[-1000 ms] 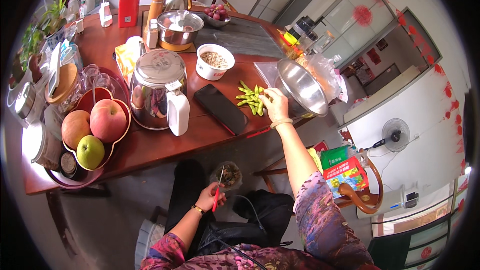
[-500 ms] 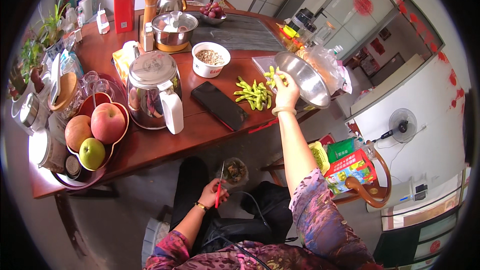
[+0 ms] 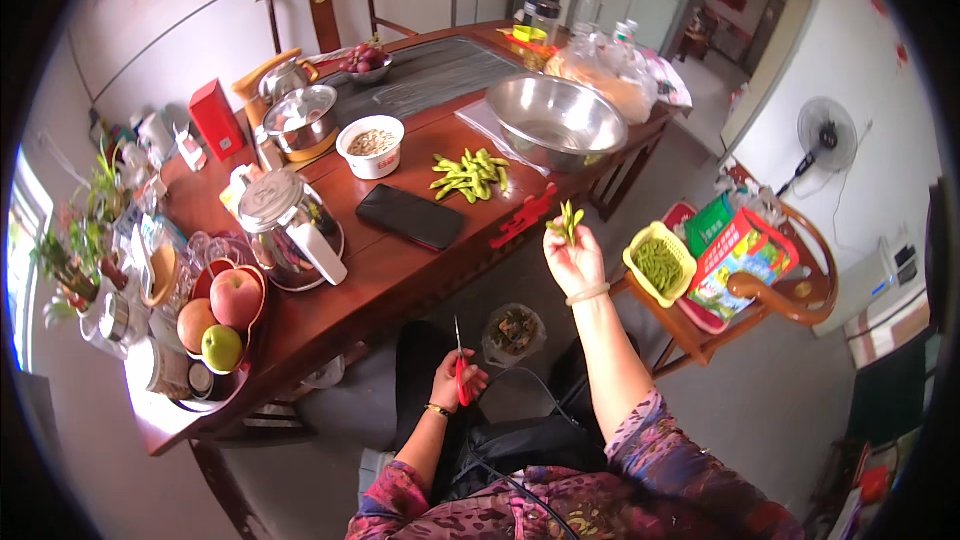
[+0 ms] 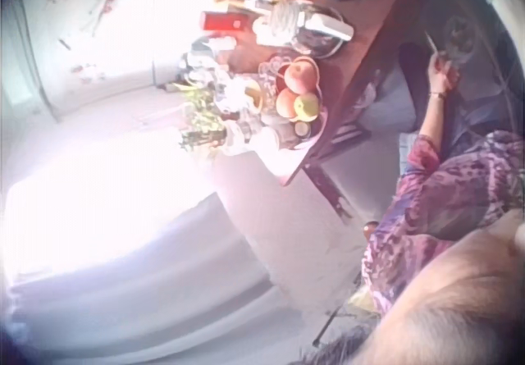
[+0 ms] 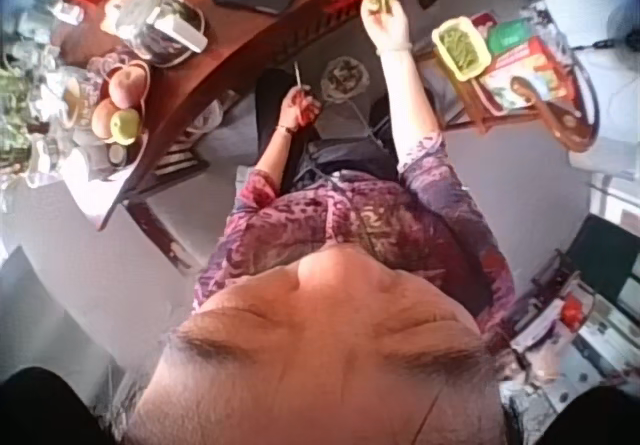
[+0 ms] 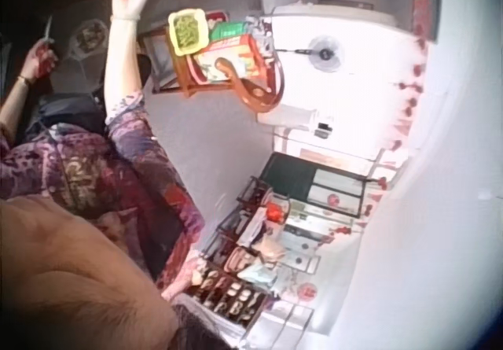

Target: The person sits at a table and uses red-handled scissors to trim the ends of green edamame pods. They pick up pods from a metal bowl, cut the tips, and place the trimmed pods onto the table surface.

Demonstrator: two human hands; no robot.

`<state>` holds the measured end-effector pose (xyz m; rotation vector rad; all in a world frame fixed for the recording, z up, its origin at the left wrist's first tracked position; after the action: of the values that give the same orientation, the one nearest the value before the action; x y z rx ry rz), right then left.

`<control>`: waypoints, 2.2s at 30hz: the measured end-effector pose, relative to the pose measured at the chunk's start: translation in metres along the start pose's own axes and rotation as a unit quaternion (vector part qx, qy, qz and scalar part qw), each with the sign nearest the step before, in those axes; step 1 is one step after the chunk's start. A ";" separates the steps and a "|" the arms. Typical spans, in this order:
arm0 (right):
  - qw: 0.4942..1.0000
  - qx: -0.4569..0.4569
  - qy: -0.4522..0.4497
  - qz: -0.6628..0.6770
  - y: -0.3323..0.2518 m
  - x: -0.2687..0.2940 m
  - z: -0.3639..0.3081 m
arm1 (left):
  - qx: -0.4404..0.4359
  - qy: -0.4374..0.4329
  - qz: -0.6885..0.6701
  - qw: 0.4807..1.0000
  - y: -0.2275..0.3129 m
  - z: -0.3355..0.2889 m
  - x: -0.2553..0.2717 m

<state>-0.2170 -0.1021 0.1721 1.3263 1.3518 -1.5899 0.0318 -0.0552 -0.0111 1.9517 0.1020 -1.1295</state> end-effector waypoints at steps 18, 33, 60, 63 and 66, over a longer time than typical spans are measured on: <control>0.986 -0.130 0.074 0.072 -0.018 0.201 -0.095 | 0.071 -0.008 0.171 0.983 -0.021 -0.005 -0.127; 0.991 -0.104 0.084 0.024 -0.032 0.229 -0.115 | 0.089 0.020 0.200 0.976 -0.030 0.018 -0.147; 0.912 -0.152 0.059 -0.377 -0.053 0.189 -0.080 | 0.096 0.017 0.377 0.921 -0.035 0.055 -0.125; 0.926 -0.151 0.075 -0.338 -0.053 0.196 -0.075 | 0.092 0.004 0.462 0.882 -0.040 0.073 -0.139; 0.900 -0.151 0.083 -0.399 -0.048 0.191 -0.072 | 0.071 -0.013 0.519 0.852 -0.042 0.080 -0.147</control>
<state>-0.2931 0.0029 0.0074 0.7467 2.3429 -1.6619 -0.1276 -0.0378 0.0530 1.6880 -0.9689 -0.4196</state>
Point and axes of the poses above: each hand's wrist, its own z-axis towards the middle knuckle, its own x-axis out of the back of the hand, y = z × x, the point moved 5 cm from there along z, towards the middle knuckle, and after that the axes turned 15 degrees about -z, right-handed, at the moved point
